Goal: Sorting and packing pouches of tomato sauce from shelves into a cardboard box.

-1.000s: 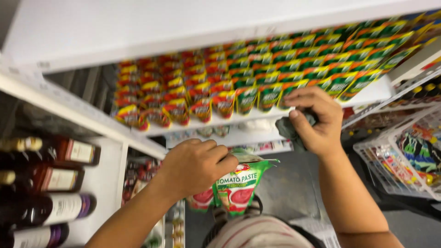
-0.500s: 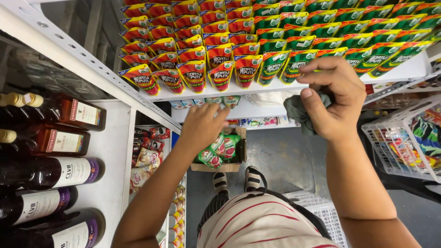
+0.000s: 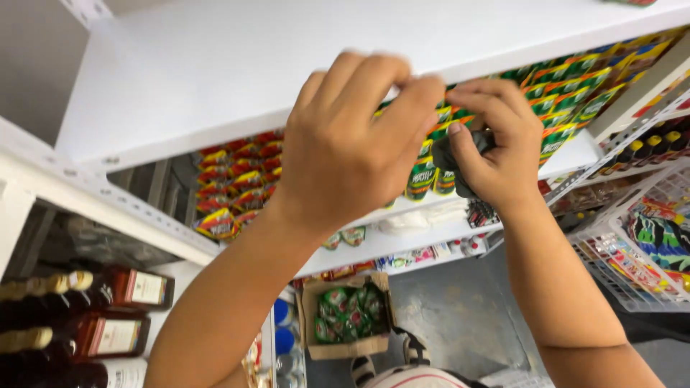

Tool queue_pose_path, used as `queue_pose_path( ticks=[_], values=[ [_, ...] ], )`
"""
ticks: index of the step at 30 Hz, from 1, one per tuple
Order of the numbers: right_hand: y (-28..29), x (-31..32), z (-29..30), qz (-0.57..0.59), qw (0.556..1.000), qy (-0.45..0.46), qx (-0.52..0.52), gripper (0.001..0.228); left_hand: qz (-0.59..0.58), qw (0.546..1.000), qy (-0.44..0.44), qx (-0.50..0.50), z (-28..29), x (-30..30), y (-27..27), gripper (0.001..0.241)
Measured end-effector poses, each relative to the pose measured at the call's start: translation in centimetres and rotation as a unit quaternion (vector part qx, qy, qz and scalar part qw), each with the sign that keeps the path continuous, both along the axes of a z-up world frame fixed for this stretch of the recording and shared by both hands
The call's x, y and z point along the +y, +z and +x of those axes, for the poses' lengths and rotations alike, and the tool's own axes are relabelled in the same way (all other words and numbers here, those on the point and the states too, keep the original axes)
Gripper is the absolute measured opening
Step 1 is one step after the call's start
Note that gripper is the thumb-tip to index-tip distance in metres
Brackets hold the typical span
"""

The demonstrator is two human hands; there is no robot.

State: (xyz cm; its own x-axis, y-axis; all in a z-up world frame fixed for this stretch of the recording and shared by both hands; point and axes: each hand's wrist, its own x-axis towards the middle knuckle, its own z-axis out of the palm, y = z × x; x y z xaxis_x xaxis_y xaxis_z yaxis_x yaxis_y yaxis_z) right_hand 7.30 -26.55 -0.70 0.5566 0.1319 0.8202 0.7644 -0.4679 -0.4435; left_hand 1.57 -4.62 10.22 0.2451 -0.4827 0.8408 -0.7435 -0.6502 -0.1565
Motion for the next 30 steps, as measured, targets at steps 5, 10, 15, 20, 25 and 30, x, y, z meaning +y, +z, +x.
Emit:
queue_pose_path(
  ticks=[5,10,15,20,25,30],
  values=[
    [1.9,-2.2,3.9,0.01,1.0,-0.011,-0.025,0.02,-0.017,0.999,0.0,-0.043,10.1,-5.3,2.1,0.033],
    [3.0,-4.9,8.6,0.024,0.999,-0.006,-0.035,0.01,-0.014,0.992,0.108,0.066,19.9,-9.6,4.9,0.049],
    [2.6,-6.5,12.9,0.009,0.994,0.106,-0.001,0.02,-0.015,0.975,0.186,0.121,28.3,-11.4,7.0,0.08],
    [3.2,-6.5,13.3,0.0,0.993,0.107,0.047,0.029,0.014,0.961,0.209,0.18,35.5,-11.8,8.2,0.105],
    [3.7,-6.5,13.6,-0.008,0.991,0.107,0.076,0.032,0.099,0.909,0.267,0.303,38.5,-11.9,8.8,0.123],
    [4.4,-6.2,13.4,-0.013,0.986,0.102,0.128,0.036,0.097,0.866,0.318,0.374,38.0,-11.6,8.9,0.108]
  ],
)
